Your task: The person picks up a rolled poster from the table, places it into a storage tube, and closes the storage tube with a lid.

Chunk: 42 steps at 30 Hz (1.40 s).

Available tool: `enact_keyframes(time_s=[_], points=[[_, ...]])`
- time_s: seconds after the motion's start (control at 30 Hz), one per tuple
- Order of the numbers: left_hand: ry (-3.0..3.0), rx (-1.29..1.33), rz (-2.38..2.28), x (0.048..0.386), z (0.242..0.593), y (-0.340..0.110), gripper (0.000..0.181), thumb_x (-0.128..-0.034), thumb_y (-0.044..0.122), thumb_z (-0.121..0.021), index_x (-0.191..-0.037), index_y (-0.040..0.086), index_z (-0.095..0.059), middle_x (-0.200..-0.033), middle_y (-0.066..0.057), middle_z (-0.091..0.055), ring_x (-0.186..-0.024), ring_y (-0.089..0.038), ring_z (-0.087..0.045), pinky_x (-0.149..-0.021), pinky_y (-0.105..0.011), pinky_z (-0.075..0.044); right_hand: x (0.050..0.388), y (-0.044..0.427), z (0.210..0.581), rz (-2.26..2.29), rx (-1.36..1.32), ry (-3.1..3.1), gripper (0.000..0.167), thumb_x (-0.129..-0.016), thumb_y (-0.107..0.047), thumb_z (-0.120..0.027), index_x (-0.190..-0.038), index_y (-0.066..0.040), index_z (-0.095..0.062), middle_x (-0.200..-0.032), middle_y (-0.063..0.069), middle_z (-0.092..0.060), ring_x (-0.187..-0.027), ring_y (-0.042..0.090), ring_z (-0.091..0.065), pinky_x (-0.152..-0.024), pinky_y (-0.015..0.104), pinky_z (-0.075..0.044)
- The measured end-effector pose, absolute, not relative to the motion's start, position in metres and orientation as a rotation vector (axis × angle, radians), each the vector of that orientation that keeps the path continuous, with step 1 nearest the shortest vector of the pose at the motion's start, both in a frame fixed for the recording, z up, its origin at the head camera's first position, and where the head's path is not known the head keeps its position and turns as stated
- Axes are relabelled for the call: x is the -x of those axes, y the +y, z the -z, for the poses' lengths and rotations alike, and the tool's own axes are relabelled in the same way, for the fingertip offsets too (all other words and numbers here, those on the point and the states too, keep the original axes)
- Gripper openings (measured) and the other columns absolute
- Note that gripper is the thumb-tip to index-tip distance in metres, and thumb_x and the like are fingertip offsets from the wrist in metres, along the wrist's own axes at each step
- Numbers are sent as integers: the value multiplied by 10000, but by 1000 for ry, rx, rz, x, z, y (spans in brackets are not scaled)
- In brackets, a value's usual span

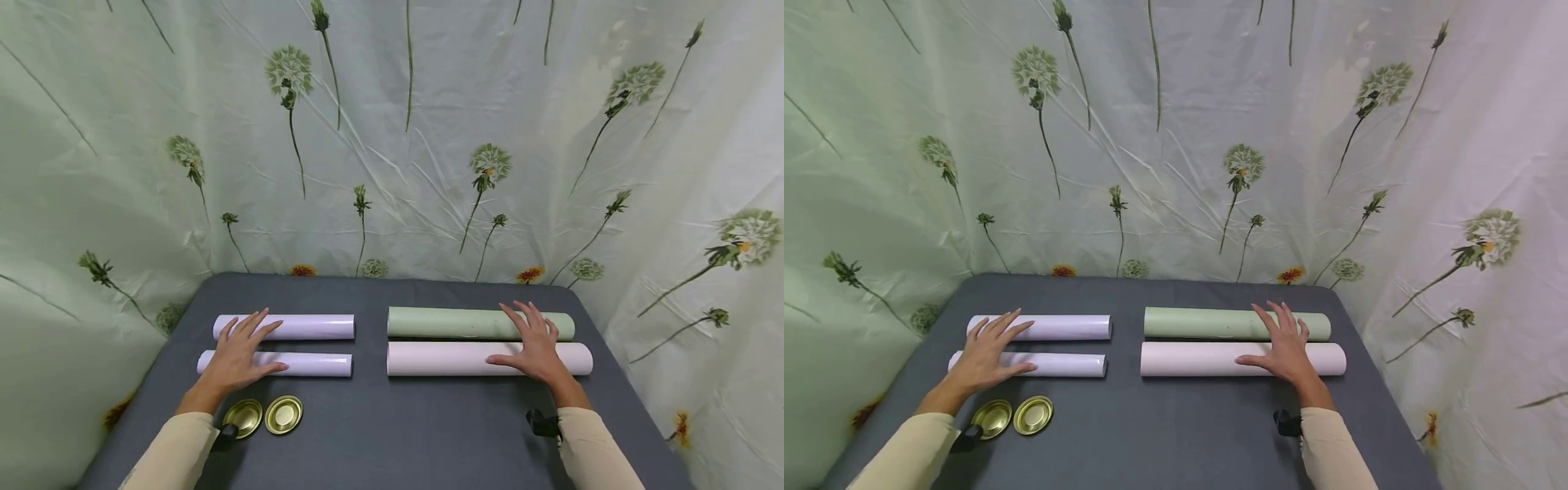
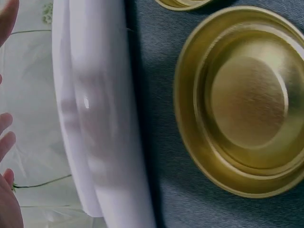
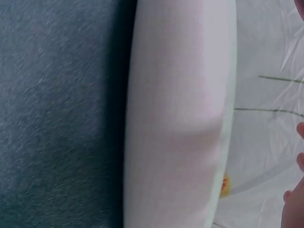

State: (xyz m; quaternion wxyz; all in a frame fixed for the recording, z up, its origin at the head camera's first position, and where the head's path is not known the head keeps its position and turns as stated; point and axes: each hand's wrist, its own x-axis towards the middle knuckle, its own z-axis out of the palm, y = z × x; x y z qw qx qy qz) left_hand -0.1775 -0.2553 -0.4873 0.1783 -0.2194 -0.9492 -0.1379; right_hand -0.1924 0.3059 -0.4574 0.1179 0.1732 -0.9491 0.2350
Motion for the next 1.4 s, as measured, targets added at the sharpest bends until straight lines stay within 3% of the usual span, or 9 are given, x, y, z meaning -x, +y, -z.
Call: enact_keyframes(time_s=[0.33,0.77,1.0,1.4], points=[[-2681,661,520,179,500,-254,821,-649,510,-818,-1296,78,-555,-1276,-208,-524,-1193,-427,-432,-972,-633,-247,185,337,474,-783,-462,-2760,887,-606,-266,-898,-1351,-47,-469,-1303,257,-416,-1203,495,-341,-913,681,-150],[-2762,553,562,174,514,-263,798,-559,394,-902,-1237,99,-603,-1138,-148,-603,-1058,-405,-508,-883,-614,-287,185,344,492,-821,-495,-2717,769,-568,-212,-911,-1230,-7,-575,-1223,248,-490,-1138,460,-417,-854,656,-200],[-2810,526,624,174,517,-268,735,-574,323,-905,-1224,116,-633,-1169,-137,-612,-1084,-403,-491,-928,-615,-250,190,345,501,-769,-522,-2727,692,-566,-167,-909,-1171,-15,-610,-1171,230,-528,-1094,447,-450,-817,631,-255],[-2873,493,665,171,527,-275,606,-610,265,-898,-1142,78,-677,-1035,-101,-610,-1030,-390,-536,-945,-626,-263,192,336,511,-719,-476,-2797,653,-572,-104,-903,-1166,-30,-643,-1146,188,-596,-1116,422,-489,-903,628,-200]])
